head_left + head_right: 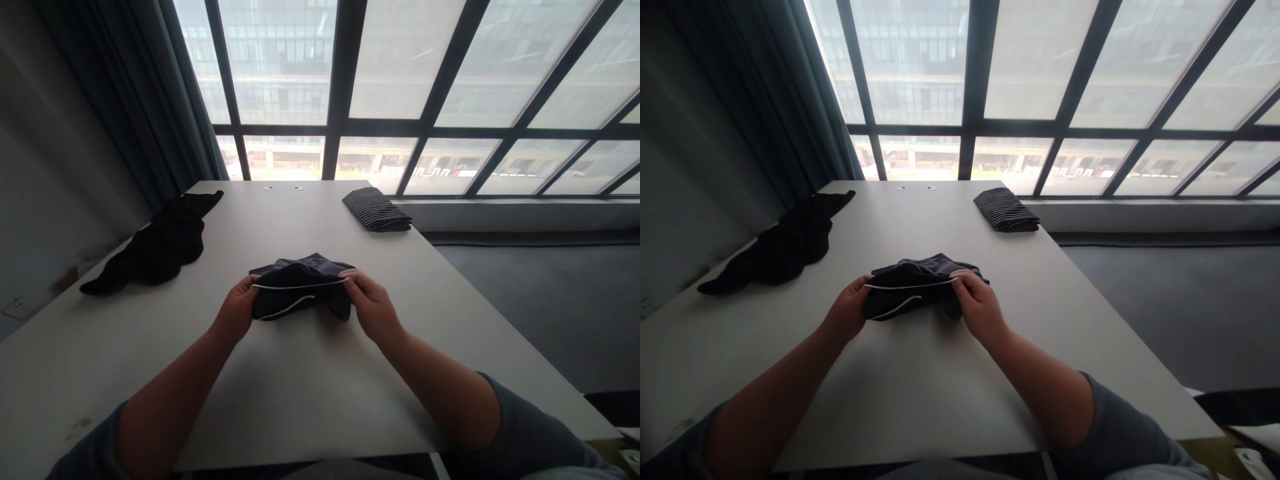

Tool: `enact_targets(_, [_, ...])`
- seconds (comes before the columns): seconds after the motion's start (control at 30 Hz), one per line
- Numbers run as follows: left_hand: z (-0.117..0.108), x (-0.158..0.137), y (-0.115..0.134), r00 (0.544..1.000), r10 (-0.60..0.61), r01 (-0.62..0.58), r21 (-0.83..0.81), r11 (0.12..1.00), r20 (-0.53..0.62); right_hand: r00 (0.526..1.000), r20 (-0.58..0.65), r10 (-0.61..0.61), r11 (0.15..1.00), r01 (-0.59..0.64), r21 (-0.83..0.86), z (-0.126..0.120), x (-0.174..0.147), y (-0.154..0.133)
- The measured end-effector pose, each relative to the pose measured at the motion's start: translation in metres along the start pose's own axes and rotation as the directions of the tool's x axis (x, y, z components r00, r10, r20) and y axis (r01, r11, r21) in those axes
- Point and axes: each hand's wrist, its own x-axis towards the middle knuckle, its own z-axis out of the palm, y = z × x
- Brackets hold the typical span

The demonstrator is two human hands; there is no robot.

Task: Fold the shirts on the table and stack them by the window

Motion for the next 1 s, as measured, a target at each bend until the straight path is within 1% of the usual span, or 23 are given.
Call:
enact_targets(0.1, [-0.006, 0.0, 0.008, 0.998, 0.056, -0.054, 0.065, 0.996, -0.029, 0.986, 0.027, 0.164, 0.976, -0.167, 0.141, -0.007, -0.002, -0.004])
enact_targets(0.17, [-0.006, -0.002, 0.011, 0.994, 0.105, -0.102, 0.103, 0.989, -0.022, 0.962, 0.059, 0.265, 0.93, -0.271, 0.249, -0.008, -0.006, -0.005])
enact_targets(0.2, [-0.006, -0.003, 0.012, 0.993, 0.118, -0.116, 0.119, 0.986, -0.008, 0.94, 0.096, 0.328, 0.888, -0.342, 0.306, -0.008, -0.008, -0.006])
enact_targets(0.23, [-0.005, -0.004, 0.013, 0.993, 0.116, -0.117, 0.133, 0.984, 0.016, 0.905, 0.153, 0.396, 0.831, -0.424, 0.359, -0.009, -0.009, -0.007])
enact_targets(0.3, [-0.004, -0.005, 0.015, 0.994, 0.076, -0.087, 0.141, 0.986, 0.081, 0.82, 0.283, 0.497, 0.696, -0.571, 0.436, -0.01, -0.011, -0.01])
enact_targets(0.33, [-0.005, -0.005, 0.016, 0.992, 0.05, -0.064, 0.128, 0.99, 0.113, 0.784, 0.338, 0.521, 0.635, -0.62, 0.461, -0.012, -0.01, -0.011])
enact_targets(0.4, [-0.008, -0.006, 0.02, 0.984, -0.004, -0.011, 0.083, 0.997, 0.176, 0.733, 0.426, 0.53, 0.545, -0.679, 0.491, -0.017, -0.007, -0.012])
enact_targets(0.47, [-0.014, -0.007, 0.025, 0.969, -0.076, 0.062, 0.065, 0.996, 0.233, 0.699, 0.504, 0.507, 0.501, -0.715, 0.488, -0.023, -0.003, -0.012])
enact_targets(0.57, [-0.022, -0.01, 0.032, 0.951, -0.156, 0.139, 0.082, 0.987, 0.269, 0.671, 0.588, 0.451, 0.496, -0.736, 0.46, -0.028, 0.002, -0.011])
enact_targets(0.63, [-0.023, -0.011, 0.033, 0.954, -0.15, 0.131, 0.091, 0.987, 0.261, 0.662, 0.61, 0.435, 0.507, -0.74, 0.442, -0.027, 0.002, -0.01])
enact_targets(0.67, [-0.021, -0.012, 0.033, 0.957, -0.139, 0.121, 0.085, 0.989, 0.256, 0.665, 0.602, 0.442, 0.526, -0.736, 0.427, -0.025, 0.001, -0.009])
enact_targets(0.7, [-0.019, -0.012, 0.032, 0.958, -0.131, 0.116, 0.073, 0.991, 0.256, 0.681, 0.574, 0.454, 0.564, -0.719, 0.407, -0.023, 0.0, -0.007])
enact_targets(0.73, [-0.017, -0.011, 0.03, 0.957, -0.125, 0.115, 0.053, 0.992, 0.26, 0.713, 0.526, 0.464, 0.622, -0.685, 0.379, -0.021, -0.001, -0.005])
enact_targets(0.77, [-0.014, -0.01, 0.028, 0.957, -0.12, 0.117, 0.027, 0.993, 0.265, 0.757, 0.464, 0.46, 0.697, -0.632, 0.34, -0.02, -0.002, -0.004])
enact_targets(0.83, [-0.011, -0.008, 0.024, 0.958, -0.1, 0.109, -0.018, 0.994, 0.27, 0.847, 0.359, 0.392, 0.85, -0.483, 0.211, -0.018, -0.004, 0.0])
enact_targets(0.87, [-0.011, -0.007, 0.023, 0.96, -0.083, 0.094, -0.026, 0.995, 0.267, 0.881, 0.333, 0.337, 0.91, -0.396, 0.125, -0.018, -0.005, 0.002])
enact_targets(0.9, [-0.012, -0.006, 0.022, 0.963, -0.063, 0.071, -0.02, 0.997, 0.262, 0.904, 0.323, 0.281, 0.952, -0.306, 0.029, -0.018, -0.006, 0.003])
enact_targets(0.93, [-0.012, -0.006, 0.022, 0.964, -0.038, 0.037, 0.007, 0.999, 0.263, 0.919, 0.321, 0.228, 0.974, -0.216, -0.07, -0.018, -0.007, 0.004])
enact_targets(1.0, [-0.014, -0.008, 0.022, 0.957, 0.011, -0.056, 0.148, 0.987, 0.291, 0.942, 0.308, 0.132, 0.969, -0.056, -0.242, -0.018, -0.007, 0.005])
